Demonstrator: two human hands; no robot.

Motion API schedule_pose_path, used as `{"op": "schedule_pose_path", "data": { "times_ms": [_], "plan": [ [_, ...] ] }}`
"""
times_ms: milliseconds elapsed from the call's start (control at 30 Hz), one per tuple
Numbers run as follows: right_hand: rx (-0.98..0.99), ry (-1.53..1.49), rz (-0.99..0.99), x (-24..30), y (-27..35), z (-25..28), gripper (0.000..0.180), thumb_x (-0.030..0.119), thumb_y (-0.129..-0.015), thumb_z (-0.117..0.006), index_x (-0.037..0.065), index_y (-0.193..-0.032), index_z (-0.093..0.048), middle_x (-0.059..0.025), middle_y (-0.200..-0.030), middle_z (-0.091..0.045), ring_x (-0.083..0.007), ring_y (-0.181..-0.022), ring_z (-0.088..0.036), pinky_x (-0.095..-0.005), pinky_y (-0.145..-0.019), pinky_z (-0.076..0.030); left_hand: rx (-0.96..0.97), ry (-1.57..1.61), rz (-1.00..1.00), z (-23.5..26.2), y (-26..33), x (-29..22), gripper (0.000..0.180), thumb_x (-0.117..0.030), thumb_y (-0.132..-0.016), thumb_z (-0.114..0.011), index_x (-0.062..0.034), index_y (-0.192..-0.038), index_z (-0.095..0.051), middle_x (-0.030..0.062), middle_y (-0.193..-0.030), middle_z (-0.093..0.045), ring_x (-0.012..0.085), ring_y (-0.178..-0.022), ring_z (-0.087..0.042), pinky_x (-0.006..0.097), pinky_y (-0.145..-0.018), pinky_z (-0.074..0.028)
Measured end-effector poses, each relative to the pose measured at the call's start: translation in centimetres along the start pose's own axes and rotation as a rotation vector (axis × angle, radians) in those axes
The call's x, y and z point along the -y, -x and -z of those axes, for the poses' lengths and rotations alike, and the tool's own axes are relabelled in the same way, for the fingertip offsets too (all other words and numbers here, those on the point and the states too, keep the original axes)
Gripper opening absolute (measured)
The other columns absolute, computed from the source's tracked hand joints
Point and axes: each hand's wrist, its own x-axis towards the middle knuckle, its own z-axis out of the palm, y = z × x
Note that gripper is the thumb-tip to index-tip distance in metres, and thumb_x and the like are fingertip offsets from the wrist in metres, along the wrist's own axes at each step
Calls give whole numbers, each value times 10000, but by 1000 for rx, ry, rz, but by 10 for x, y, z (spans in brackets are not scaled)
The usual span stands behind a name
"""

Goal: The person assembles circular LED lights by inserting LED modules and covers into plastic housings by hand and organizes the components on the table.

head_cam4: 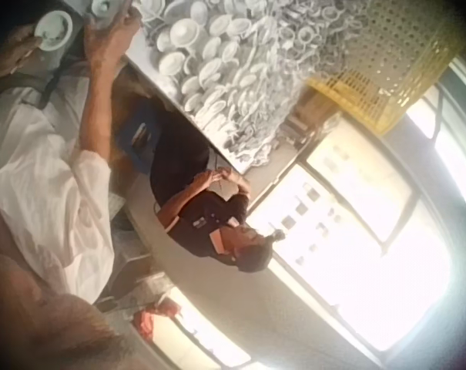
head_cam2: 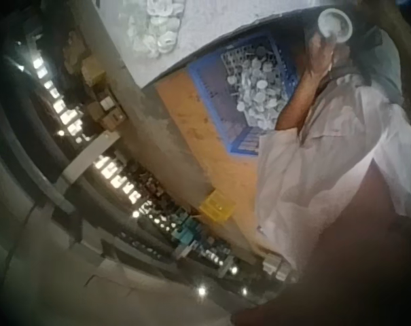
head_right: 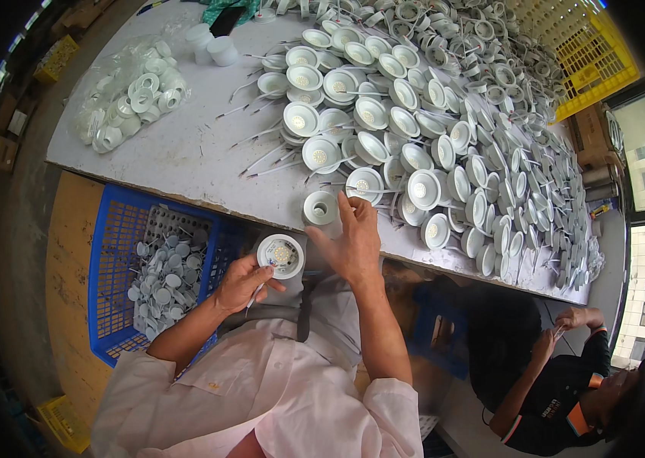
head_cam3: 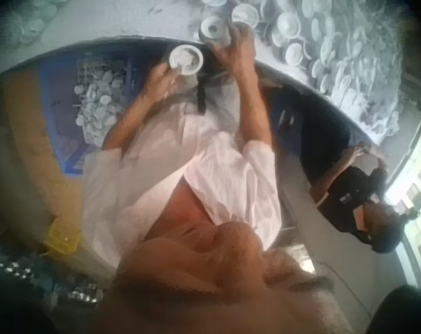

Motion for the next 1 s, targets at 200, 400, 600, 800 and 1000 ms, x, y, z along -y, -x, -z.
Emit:
{"op": "schedule_pose_path", "data": {
  "times_ms": [200, 400, 600, 800, 1000],
  "plan": [
    [24, 157, 30, -4, -9, -3, 691, 293, -661, -819, -15, -1231, -580, -145, -1134, -565, -291, -1084, -512, -373, -874, -478, 53, 8, -14, 2, -12, -2, 263, -154, -967, -540, 2, -1179, -528, 87, -1050, -633, 152, -807, -679, 173, -451, -403],
    [11, -26, 69, -5, -8, -7, 658, 280, -683, -806, -5, -1228, -574, -158, -1111, -553, -326, -1035, -522, -391, -878, -454, 22, 33, -5, 5, -8, -3, 277, -148, -972, -530, -1, -1205, -509, 94, -1047, -636, 195, -778, -692, 186, -413, -391],
    [-117, -68, 103, -17, -7, -1, 579, 205, -728, -790, 21, -1235, -581, -152, -1065, -573, -299, -954, -564, -368, -812, -470, 16, -30, -28, -1, -15, -2, 271, -157, -970, -533, -1, -1190, -514, 106, -1043, -639, 193, -760, -689, 187, -411, -390],
    [-205, -119, 136, -10, -8, -4, 576, 220, -711, -785, 25, -1212, -579, -137, -1030, -579, -302, -935, -571, -378, -778, -491, -63, 14, -23, 6, -10, -3, 266, -119, -955, -537, -6, -1196, -515, 107, -1036, -647, 173, -729, -683, 178, -429, -402],
    [-286, -225, 243, -8, -4, -5, 498, 207, -719, -783, 24, -1145, -602, -151, -988, -593, -330, -920, -585, -396, -782, -493, -141, -23, -113, -4, 10, -10, 283, -140, -942, -550, -15, -1193, -517, 109, -1026, -657, 155, -663, -664, 183, -414, -383]
  ]
}}
